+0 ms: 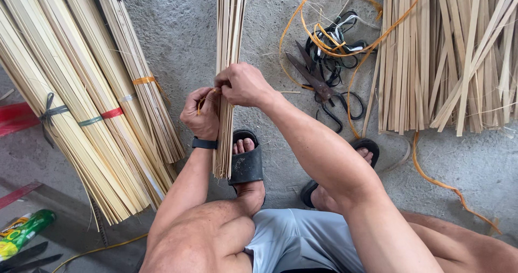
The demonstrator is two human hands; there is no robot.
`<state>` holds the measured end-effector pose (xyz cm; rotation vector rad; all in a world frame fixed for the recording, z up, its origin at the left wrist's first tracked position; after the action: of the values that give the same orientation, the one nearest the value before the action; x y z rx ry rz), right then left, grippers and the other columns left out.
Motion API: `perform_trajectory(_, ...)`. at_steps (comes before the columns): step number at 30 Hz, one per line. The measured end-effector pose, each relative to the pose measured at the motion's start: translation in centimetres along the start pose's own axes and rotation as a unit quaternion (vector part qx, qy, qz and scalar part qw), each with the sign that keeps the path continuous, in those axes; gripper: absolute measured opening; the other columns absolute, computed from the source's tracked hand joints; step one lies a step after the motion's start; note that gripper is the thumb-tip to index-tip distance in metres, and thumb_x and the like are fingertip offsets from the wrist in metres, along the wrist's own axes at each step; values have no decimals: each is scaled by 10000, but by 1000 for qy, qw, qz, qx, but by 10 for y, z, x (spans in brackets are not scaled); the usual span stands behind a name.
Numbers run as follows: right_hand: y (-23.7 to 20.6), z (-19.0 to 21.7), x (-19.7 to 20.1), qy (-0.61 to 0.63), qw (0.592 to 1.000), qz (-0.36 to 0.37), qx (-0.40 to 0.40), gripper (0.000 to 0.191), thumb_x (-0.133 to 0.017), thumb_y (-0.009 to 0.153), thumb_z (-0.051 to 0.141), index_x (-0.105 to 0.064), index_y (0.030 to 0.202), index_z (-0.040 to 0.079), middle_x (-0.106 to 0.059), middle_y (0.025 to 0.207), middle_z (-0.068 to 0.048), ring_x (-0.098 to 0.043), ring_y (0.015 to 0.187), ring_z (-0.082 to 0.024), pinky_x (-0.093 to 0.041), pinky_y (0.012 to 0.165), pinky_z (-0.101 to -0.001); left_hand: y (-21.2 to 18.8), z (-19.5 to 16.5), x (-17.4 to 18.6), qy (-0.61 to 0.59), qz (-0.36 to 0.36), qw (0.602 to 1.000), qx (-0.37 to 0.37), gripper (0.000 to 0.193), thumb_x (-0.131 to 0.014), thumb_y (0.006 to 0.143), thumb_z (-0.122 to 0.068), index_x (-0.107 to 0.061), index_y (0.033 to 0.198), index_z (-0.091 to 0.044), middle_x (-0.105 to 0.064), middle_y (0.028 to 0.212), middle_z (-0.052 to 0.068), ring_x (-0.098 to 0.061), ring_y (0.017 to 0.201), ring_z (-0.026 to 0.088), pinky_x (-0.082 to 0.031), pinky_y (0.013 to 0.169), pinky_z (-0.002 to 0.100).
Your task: The person gathers bamboo strips into bundles, aligns them, and ties them with orange and black straps. The person repeats this process for multiple bundles, placing finished bundles aside.
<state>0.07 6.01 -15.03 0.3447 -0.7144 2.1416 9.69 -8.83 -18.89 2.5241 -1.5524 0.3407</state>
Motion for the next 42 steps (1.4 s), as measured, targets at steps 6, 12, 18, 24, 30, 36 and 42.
perform_trajectory(6, -4, -1, 8, 42, 999, -34, 8, 175, -662, 702, 161, -781, 821, 111, -730, 718, -126, -743, 679, -304, -601, 680, -409, 0, -1, 1, -1, 25, 1000, 17, 115, -816, 932, -52, -755, 1020, -12, -766, 1030, 82, -726, 922, 130, -608, 837, 273)
perform_trajectory(12, -7, 13, 7, -173, 985, -16, -6, 262, -666, 760, 273, -698, 775, 13, -682, 668, -199, -710, 649, -367, -588, 659, -441, -6, -4, -9, -22, 65, 997, -24, 77, -769, 950, -24, -727, 1014, -27, -756, 1042, 75, -737, 930, 147, -628, 835, 288)
perform_trajectory(18, 0, 12, 23, -64, 994, 70, -62, 294, -571, 897, 249, -731, 791, 27, -720, 785, -174, -732, 779, -327, -571, 806, -447, -6, -6, -11, 21, 63, 997, -45, 94, -783, 937, -44, -721, 1005, -24, -758, 1026, 85, -750, 902, 156, -638, 808, 285)
perform_trajectory(24, -13, 6, 37, 0, 997, 63, 42, 438, -774, 826, 338, -702, 1160, 64, -736, 849, -176, -722, 805, -326, -553, 745, -446, -5, -11, -10, -1, 53, 998, -38, 101, -794, 936, -41, -718, 1001, -24, -742, 1026, 81, -739, 910, 153, -620, 805, 285)
perform_trajectory(30, -13, -13, 29, -21, 998, 54, 3, 174, -666, 979, 225, -758, 999, 79, -746, 902, -148, -727, 830, -319, -560, 761, -443, -4, -6, -8, -7, 55, 998, -5, 98, -818, 916, -44, -740, 975, -37, -752, 1006, 79, -731, 886, 140, -611, 788, 281)
perform_trajectory(36, -32, -38, 30, -68, 995, 43, 56, 289, -680, 992, 204, -617, 813, -13, -611, 749, -156, -637, 739, -345, -511, 718, -459, -1, 9, 6, 15, 52, 995, 84, 166, -863, 877, -150, -754, 941, -41, -784, 914, 52, -738, 817, 114, -608, 743, 252)
perform_trajectory(42, -43, -32, 15, 160, 982, -59, 78, 224, -677, 952, 159, -644, 793, 5, -608, 999, -43, -638, 769, -176, -533, 635, -295, 3, 8, 3, -128, 88, 966, 208, 206, -803, 940, -197, -743, 1043, -27, -784, 959, 80, -710, 838, 108, -583, 744, 251)
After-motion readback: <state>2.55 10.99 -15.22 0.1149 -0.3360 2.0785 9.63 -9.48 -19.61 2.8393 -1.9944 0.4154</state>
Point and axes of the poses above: each hand's wrist, its own y-axis towards the middle knuckle, its own x-axis out of the back of the hand, z = x × y, the point moved 3 cm from there along y, towards the middle knuckle
